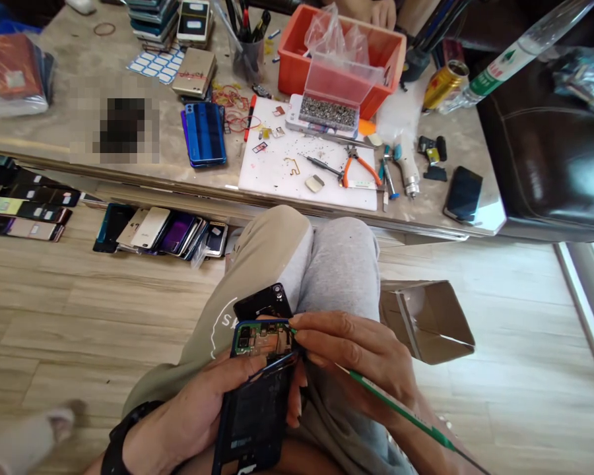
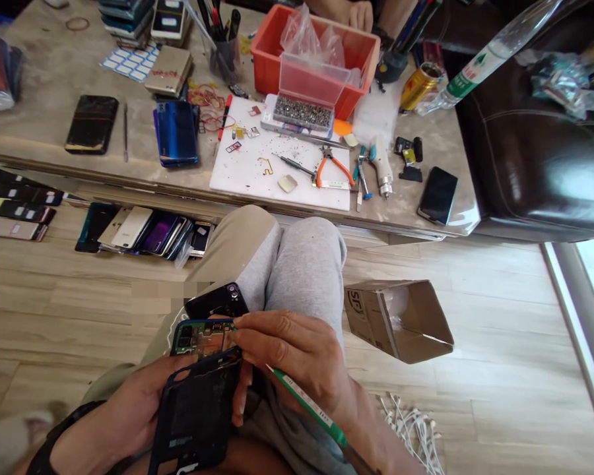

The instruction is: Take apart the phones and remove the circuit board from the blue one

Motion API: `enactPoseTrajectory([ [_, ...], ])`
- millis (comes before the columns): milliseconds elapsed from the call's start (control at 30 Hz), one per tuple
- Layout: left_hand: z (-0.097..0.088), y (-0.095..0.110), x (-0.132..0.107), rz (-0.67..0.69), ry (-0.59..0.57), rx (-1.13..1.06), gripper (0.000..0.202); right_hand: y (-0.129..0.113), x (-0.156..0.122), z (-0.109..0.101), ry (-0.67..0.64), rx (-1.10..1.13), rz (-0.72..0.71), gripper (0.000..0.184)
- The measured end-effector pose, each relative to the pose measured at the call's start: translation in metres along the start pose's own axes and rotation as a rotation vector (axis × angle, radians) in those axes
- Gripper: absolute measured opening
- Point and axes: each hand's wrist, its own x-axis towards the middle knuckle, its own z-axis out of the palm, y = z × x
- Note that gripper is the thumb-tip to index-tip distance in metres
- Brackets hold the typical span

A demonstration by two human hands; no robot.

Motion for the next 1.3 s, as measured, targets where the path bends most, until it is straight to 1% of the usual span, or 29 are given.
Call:
enactPoseTrajectory([
  [133, 0.006, 0.000, 0.004, 0.019, 0.017, 0.044, 0.051, 0.003, 0.000, 0.000, -0.026, 0.061, 0.047, 0.027],
  [233, 0.008, -0.001, 0.009, 0.038, 0.050, 0.072, 0.056, 0.005, -0.001, 0.000, -0.041, 0.063, 0.073, 0.030],
  [433, 0.003, -0.004, 0.012, 0.020, 0.133, 0.111, 0.062, 0.009, 0.003, 0.007, -0.020, 0.153, 0.119, 0.029],
  [533, 0.002, -0.003, 0.011, 0.008, 0.119, 0.144, 0.062, 0.010, 0.007, 0.007, -0.002, 0.232, 0.214, 0.023],
  [633, 0.005, 0.000, 0.011, -0.013, 0.119, 0.151, 0.064, 0.009, 0.012, 0.006, 0.004, 0.281, 0.358, 0.016],
  [767, 0.010, 0.004, 0.011, -0.009, 0.132, 0.190, 0.065, 0.006, 0.017, 0.003, -0.021, 0.265, 0.506, 0.019],
  [900, 0.010, 0.006, 0.011, -0.012, 0.125, 0.206, 0.064, 0.003, 0.021, 0.003, -0.026, 0.195, 0.545, 0.022],
  [1033, 0.007, 0.005, 0.009, -0.010, 0.125, 0.213, 0.071, 0.003, 0.023, 0.005, -0.016, 0.208, 0.555, 0.020],
  [1133, 0.006, 0.005, 0.008, -0.028, 0.112, 0.234, 0.068, 0.005, 0.026, 0.005, -0.042, 0.251, 0.617, 0.024],
  [1300, 0.005, 0.005, 0.007, -0.024, 0.084, 0.241, 0.066, 0.009, 0.037, 0.000, -0.153, 0.411, 0.753, 0.026],
])
